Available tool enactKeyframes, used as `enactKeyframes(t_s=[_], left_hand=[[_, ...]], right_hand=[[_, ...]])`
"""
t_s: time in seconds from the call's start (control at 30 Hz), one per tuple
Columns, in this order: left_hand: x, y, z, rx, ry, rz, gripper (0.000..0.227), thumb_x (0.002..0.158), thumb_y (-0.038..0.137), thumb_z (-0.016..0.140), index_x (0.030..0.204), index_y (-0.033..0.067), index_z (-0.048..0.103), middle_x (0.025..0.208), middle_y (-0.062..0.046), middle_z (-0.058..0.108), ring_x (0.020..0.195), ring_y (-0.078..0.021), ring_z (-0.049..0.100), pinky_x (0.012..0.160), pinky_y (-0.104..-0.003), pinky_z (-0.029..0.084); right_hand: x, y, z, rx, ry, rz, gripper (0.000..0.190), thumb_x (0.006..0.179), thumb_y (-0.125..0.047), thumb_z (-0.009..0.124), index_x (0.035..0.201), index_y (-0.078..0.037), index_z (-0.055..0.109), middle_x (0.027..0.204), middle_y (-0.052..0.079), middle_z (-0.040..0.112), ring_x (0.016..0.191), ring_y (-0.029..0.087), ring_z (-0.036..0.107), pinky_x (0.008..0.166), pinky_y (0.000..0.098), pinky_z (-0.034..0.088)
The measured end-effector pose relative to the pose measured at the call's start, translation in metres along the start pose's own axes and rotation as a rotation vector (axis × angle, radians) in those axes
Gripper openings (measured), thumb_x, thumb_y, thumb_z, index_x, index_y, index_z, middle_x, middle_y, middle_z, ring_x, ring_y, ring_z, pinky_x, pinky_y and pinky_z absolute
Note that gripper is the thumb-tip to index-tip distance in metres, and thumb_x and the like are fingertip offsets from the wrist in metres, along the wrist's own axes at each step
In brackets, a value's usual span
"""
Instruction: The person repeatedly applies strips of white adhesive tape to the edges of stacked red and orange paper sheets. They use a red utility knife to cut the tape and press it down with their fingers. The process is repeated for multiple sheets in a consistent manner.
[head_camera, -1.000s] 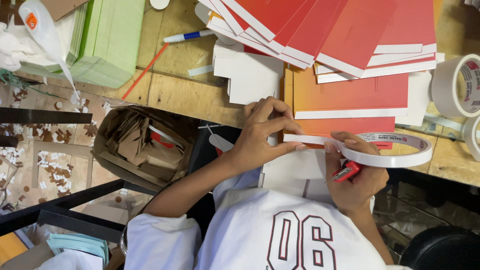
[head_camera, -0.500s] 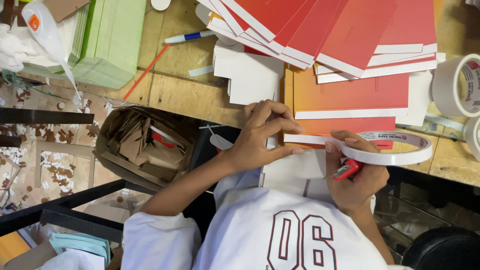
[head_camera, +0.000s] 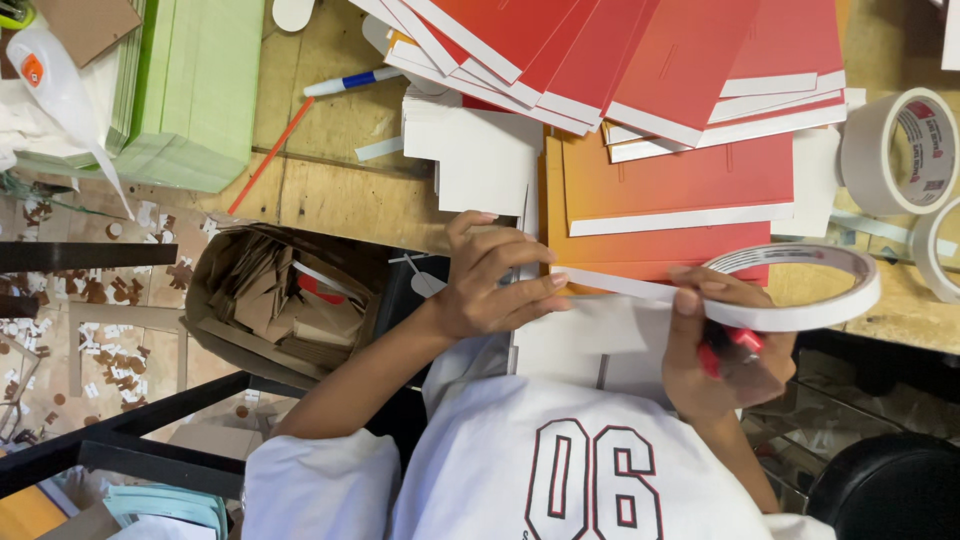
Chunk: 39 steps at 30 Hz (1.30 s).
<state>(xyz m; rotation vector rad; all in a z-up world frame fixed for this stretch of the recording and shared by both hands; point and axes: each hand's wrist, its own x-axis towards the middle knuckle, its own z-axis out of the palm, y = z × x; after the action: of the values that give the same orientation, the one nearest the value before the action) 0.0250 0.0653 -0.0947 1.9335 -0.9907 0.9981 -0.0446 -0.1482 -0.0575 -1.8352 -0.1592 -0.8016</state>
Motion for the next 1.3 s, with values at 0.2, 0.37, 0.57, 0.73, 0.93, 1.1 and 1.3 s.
enactKeyframes(t_s=[0.2, 0.37, 0.57, 0.73, 0.93, 1.1, 1.3], left_hand=[[0.002, 0.0, 0.002, -0.016, 0.004, -0.019, 0.023, 0.098, 0.041, 0.067, 0.094, 0.0192, 0.07, 0.1, -0.003, 0.068, 0.093, -0.0207, 0.059, 0.1, -0.046, 0.034], [0.0, -0.001, 0.005, -0.049, 0.003, -0.024, 0.027, 0.099, 0.045, 0.063, 0.094, 0.019, 0.069, 0.099, -0.004, 0.067, 0.091, -0.0218, 0.06, 0.101, -0.047, 0.033], [-0.001, -0.003, 0.006, -0.039, -0.011, -0.02, 0.036, 0.101, 0.052, 0.055, 0.092, 0.02, 0.069, 0.099, -0.003, 0.067, 0.092, -0.021, 0.06, 0.102, -0.047, 0.032], [-0.002, -0.002, 0.006, -0.021, -0.019, -0.024, 0.035, 0.1, 0.052, 0.057, 0.092, 0.0205, 0.069, 0.098, -0.002, 0.067, 0.093, -0.0206, 0.058, 0.099, -0.047, 0.035], [0.003, -0.002, 0.006, 0.006, 0.012, 0.007, 0.034, 0.098, 0.052, 0.06, 0.088, 0.0209, 0.066, 0.094, 0.0, 0.067, 0.09, -0.0205, 0.057, 0.095, -0.045, 0.036], [0.005, -0.001, 0.004, 0.005, 0.01, 0.007, 0.034, 0.097, 0.052, 0.062, 0.086, 0.0204, 0.066, 0.093, 0.0, 0.066, 0.088, -0.0195, 0.057, 0.094, -0.044, 0.036], [0.024, 0.006, -0.008, 0.074, -0.08, 0.082, 0.044, 0.098, 0.059, 0.059, 0.087, 0.0169, 0.066, 0.094, 0.001, 0.066, 0.089, -0.0189, 0.06, 0.097, -0.048, 0.033]], right_hand=[[0.019, 0.023, -0.024, -0.164, 0.204, -0.059, 0.026, 0.113, -0.009, 0.063, 0.103, 0.01, 0.049, 0.094, 0.023, 0.057, 0.086, 0.047, 0.073, 0.078, 0.0533, 0.061], [0.03, 0.029, -0.047, -0.379, 0.1, -0.074, 0.029, 0.118, -0.011, 0.058, 0.113, 0.018, 0.057, 0.103, 0.031, 0.071, 0.094, 0.042, 0.072, 0.092, 0.0519, 0.058], [0.033, 0.032, -0.055, -0.565, 0.026, -0.089, 0.031, 0.12, -0.012, 0.059, 0.11, 0.016, 0.069, 0.103, 0.025, 0.075, 0.092, 0.039, 0.074, 0.085, 0.0458, 0.055], [0.03, 0.038, -0.061, -0.62, -0.038, -0.138, 0.024, 0.12, -0.008, 0.06, 0.111, 0.013, 0.068, 0.105, 0.023, 0.075, 0.091, 0.04, 0.073, 0.084, 0.0476, 0.054], [0.025, 0.047, -0.067, -0.599, -0.054, -0.146, 0.021, 0.118, -0.004, 0.062, 0.102, 0.011, 0.061, 0.105, 0.025, 0.075, 0.094, 0.041, 0.073, 0.083, 0.0484, 0.052], [0.015, 0.063, -0.075, -0.73, -0.016, -0.16, 0.013, 0.111, 0.0, 0.079, 0.108, 0.01, 0.071, 0.095, 0.023, 0.069, 0.078, 0.04, 0.062, 0.069, 0.0455, 0.045], [0.009, 0.076, -0.082, -0.761, -0.041, -0.183, 0.013, 0.099, 0.017, 0.068, 0.094, 0.01, 0.059, 0.081, 0.02, 0.053, 0.072, 0.042, 0.048, 0.065, 0.0486, 0.036]])
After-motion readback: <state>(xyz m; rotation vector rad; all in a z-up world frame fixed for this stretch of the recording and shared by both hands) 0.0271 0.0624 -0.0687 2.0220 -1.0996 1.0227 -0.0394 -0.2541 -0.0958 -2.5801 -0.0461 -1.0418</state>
